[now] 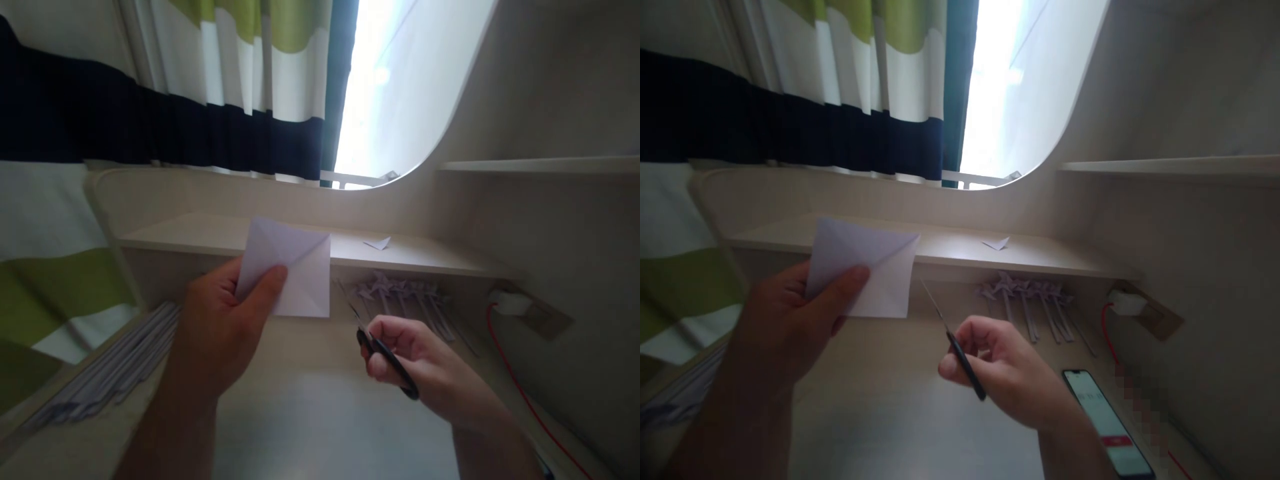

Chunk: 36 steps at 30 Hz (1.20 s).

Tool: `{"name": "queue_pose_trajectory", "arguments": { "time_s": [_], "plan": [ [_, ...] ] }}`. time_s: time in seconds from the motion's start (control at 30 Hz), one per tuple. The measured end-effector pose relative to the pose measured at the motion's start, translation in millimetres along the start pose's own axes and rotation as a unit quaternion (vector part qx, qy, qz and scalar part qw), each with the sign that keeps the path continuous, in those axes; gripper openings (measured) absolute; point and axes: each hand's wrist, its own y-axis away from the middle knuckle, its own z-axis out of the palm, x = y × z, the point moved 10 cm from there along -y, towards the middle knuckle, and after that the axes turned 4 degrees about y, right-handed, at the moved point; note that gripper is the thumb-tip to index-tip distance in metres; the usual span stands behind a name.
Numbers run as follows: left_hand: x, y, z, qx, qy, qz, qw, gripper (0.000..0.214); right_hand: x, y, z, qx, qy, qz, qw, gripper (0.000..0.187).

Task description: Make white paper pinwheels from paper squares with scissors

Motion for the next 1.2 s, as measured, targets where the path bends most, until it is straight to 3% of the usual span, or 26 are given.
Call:
{"name": "queue_pose_trajectory", "arguments": {
  "time_s": [0.27,0.57,0.8,1.2],
  "plan": [
    [-5,-4,2.9,-0.026,-0.033,0.022,0.999,0.021,7,15,14,-0.05,-0.039,0.044,0.997,0.037],
    [-9,-2,-1.4,0.006,-0.046,0.005,0.999,0.024,13,9,23,-0.085,-0.063,0.052,0.993,0.041],
    [-8,-2,-0.3,-0.015,-0.061,-0.004,0.998,0.024,19,8,25,-0.085,-0.066,0.064,0.992,0.049],
    [-8,-3,1.1,-0.023,-0.062,0.002,0.998,0.026,21,6,31,-0.086,-0.068,0.065,0.992,0.046]
  ]
}}
